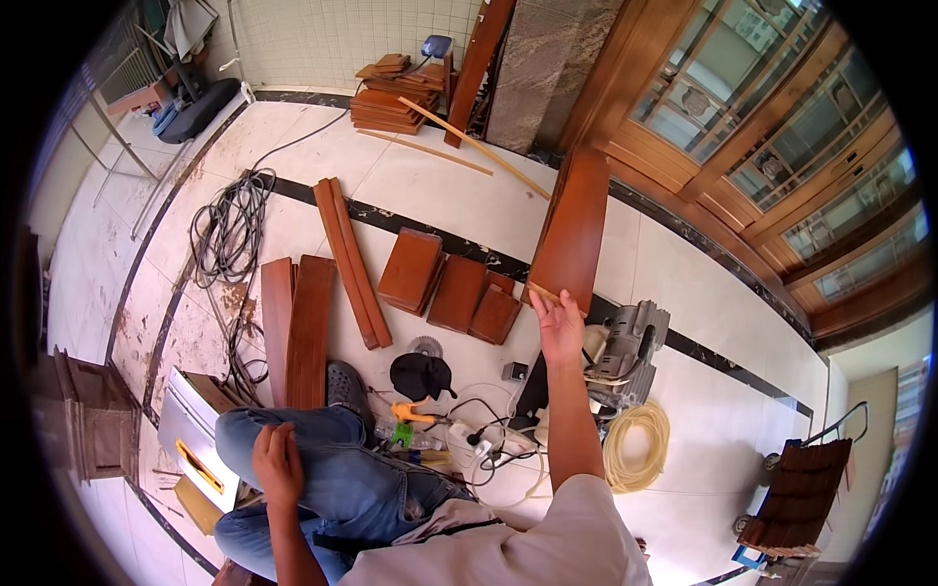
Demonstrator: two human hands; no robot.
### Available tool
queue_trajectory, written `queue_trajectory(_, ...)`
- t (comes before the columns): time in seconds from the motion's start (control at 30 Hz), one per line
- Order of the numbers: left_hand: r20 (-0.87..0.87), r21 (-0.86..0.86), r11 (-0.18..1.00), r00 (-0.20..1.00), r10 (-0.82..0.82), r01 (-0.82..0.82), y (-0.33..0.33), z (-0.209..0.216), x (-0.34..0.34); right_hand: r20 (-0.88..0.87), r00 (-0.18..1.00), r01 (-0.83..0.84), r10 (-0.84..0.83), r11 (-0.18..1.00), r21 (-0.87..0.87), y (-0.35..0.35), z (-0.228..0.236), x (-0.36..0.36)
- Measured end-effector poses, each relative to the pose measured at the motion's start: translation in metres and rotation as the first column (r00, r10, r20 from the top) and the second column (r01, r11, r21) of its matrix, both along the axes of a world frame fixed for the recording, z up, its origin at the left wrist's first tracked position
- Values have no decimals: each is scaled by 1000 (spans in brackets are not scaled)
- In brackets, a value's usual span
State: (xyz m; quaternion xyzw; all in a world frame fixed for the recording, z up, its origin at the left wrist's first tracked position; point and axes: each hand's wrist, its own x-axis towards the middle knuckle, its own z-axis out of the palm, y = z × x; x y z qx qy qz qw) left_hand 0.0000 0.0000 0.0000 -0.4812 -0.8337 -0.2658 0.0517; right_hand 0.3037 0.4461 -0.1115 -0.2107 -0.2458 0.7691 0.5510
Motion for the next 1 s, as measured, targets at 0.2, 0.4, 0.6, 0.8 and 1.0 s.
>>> queue_trajectory(0.2,-4,-32,997,998,64,-64,18,4,7,-22,996,79,-87,963,-259,80,-65,40)
queue_trajectory(0.4,-17,9,999,999,40,-40,17,5,4,547,830,144,112,904,-404,29,-90,4)
queue_trajectory(0.6,121,300,941,985,124,-156,-14,7,0,583,477,-411,658,753,-514,-196,-116,-49)
queue_trajectory(0.8,313,332,672,750,583,-662,-85,-63,-38,573,123,-721,810,470,-509,-268,-53,-104)
queue_trajectory(1.0,383,-326,736,629,677,-593,-126,-219,-63,841,433,-657,324,752,48,-240,51,-197)
